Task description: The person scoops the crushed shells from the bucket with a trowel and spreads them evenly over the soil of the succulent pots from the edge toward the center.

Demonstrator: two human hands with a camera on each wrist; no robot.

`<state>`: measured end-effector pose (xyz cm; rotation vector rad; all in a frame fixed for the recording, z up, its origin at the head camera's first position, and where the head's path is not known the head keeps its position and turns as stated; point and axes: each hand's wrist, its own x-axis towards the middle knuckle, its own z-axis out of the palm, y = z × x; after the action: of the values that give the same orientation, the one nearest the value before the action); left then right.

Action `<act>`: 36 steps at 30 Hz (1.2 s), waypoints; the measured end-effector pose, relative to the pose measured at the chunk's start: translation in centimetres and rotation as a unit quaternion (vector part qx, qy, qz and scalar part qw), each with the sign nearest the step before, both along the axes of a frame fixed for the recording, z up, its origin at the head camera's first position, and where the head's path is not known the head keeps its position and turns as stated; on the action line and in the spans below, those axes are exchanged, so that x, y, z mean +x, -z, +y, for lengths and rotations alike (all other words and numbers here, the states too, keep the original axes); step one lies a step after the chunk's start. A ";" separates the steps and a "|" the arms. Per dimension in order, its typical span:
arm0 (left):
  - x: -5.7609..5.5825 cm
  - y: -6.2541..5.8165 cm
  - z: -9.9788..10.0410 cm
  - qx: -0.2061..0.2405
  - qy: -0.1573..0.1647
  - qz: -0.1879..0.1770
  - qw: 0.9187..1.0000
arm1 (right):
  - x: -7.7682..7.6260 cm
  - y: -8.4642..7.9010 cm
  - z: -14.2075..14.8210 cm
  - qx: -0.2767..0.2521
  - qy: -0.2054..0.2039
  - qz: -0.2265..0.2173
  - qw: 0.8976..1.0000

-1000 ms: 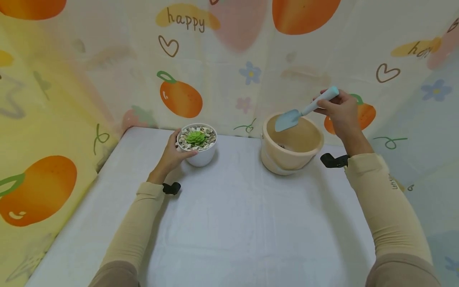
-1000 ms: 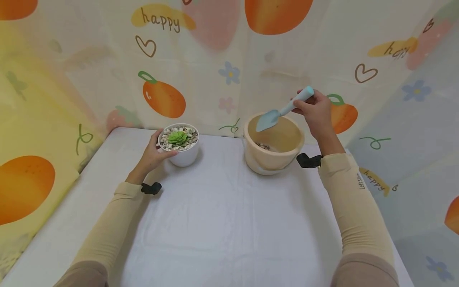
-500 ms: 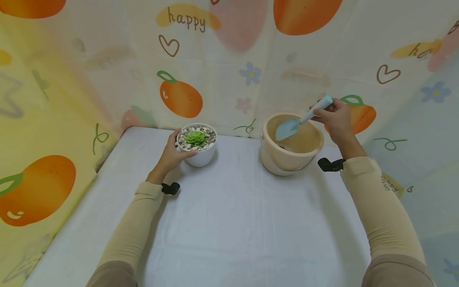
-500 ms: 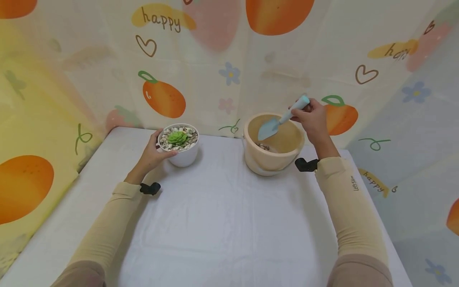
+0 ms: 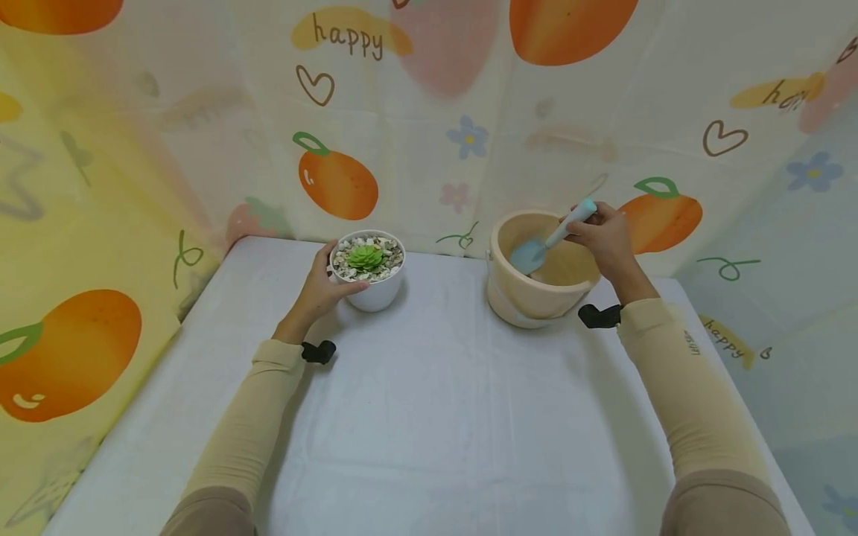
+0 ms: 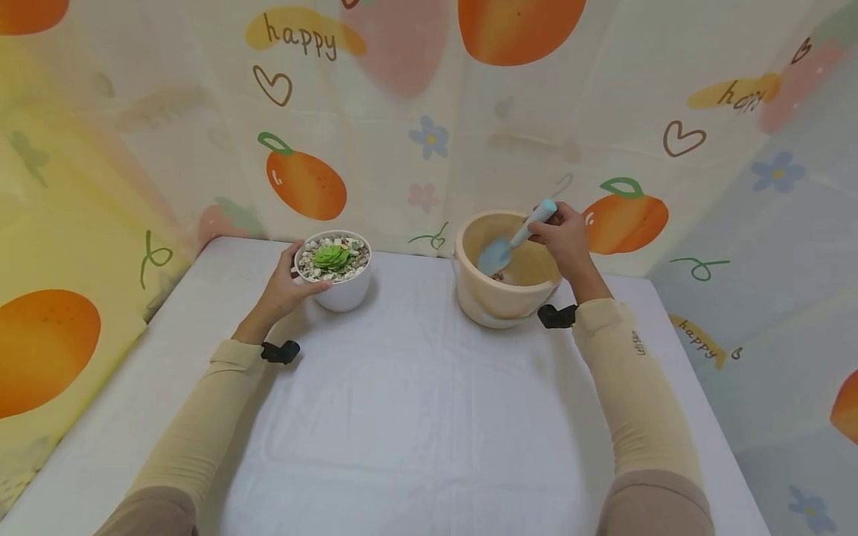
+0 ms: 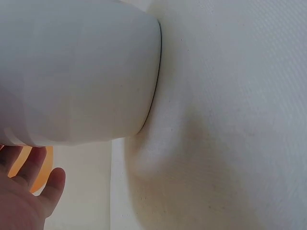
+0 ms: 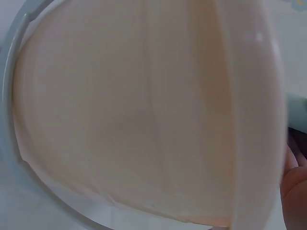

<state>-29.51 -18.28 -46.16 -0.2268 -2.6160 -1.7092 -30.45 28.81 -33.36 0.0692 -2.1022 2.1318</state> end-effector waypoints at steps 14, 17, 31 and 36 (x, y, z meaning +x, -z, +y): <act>0.1 -0.2 0.0 -0.006 0.002 -0.008 1.000 | -1.4 1.7 -1.3 0.139 -0.026 -0.064 0.988; 0.1 -0.3 0.0 -0.013 0.000 -0.011 1.000 | -1.4 1.7 -1.3 0.161 -0.035 -0.077 0.983; -0.1 -0.2 0.1 -0.017 -0.004 -0.016 1.000 | -0.9 0.8 0.1 0.265 0.017 -0.161 0.951; 0.0 -0.2 0.2 -0.019 -0.003 -0.010 1.000 | -0.6 0.2 0.0 0.365 0.043 -0.160 0.916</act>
<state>-29.48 -18.11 -45.94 -0.2016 -2.6629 -1.6701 -31.05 28.77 -33.58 -0.3045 -2.9106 1.2612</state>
